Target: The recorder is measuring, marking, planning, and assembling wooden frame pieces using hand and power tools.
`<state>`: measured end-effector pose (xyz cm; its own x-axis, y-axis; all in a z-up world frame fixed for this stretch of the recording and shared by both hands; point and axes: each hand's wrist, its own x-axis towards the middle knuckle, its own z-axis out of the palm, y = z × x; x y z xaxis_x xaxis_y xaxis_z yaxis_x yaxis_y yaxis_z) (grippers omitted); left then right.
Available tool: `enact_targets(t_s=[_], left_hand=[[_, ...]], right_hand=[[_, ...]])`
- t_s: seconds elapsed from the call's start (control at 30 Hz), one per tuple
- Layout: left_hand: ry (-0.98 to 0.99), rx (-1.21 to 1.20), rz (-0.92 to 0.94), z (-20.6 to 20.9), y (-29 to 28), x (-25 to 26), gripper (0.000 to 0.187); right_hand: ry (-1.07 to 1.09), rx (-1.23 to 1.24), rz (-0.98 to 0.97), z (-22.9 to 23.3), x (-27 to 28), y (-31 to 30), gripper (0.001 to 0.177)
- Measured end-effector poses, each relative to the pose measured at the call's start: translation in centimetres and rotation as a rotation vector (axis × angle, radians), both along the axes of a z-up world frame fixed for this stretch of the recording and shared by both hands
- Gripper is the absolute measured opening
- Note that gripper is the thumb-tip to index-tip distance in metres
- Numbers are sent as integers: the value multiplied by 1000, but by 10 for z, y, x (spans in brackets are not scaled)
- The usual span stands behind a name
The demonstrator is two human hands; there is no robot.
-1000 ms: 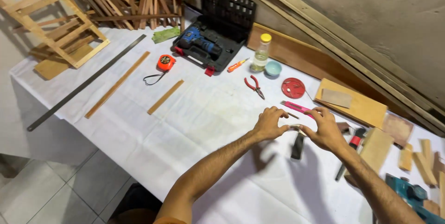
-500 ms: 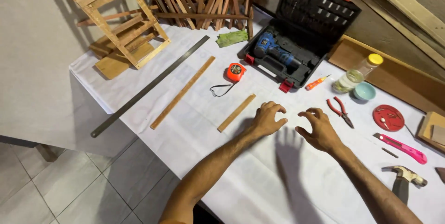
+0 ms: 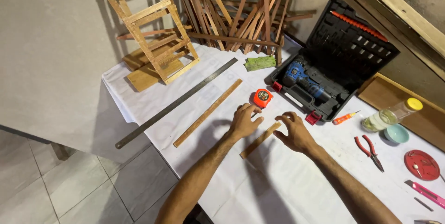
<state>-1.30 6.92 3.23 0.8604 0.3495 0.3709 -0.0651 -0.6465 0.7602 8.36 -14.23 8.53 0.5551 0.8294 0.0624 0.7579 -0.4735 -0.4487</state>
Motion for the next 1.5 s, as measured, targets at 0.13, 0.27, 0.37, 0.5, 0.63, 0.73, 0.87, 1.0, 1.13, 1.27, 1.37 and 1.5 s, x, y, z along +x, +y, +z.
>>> enact_targets(t_s=[0.13,0.27,0.37,0.5,0.63,0.73,0.87,1.0,1.13,1.27,1.37,1.5], left_hand=[[-40,54,105,5,34,1,26],[-11,46,198,21,58,-27,25],[-14,36,269,33,99,-44,25],[-35,21,360,19,163,-56,27],[-60,-5,505,26,238,-58,40],[-74,-49,705,29,292,-54,64],[-145,-42,909,20,357,-40,86],[-215,-99,1032,18,395,-25,96],[-212,-132,1060,13,414,-14,99],[-174,-113,1047,4,424,-3,94],[-187,-83,1032,-11,422,2,87],[-290,29,1002,-10,417,5,82]], right_hand=[[-45,40,71,11,15,38,53],[-63,95,117,8,13,72,54],[-32,94,135,36,0,121,55],[64,54,135,29,0,189,56],[37,86,163,32,6,278,58],[63,38,158,25,18,346,64],[81,-18,140,20,34,427,75],[55,16,122,8,51,491,86],[46,133,129,-23,81,544,93],[133,234,66,-26,89,579,96],[237,258,39,-36,94,586,84],[226,372,38,-35,98,580,70]])
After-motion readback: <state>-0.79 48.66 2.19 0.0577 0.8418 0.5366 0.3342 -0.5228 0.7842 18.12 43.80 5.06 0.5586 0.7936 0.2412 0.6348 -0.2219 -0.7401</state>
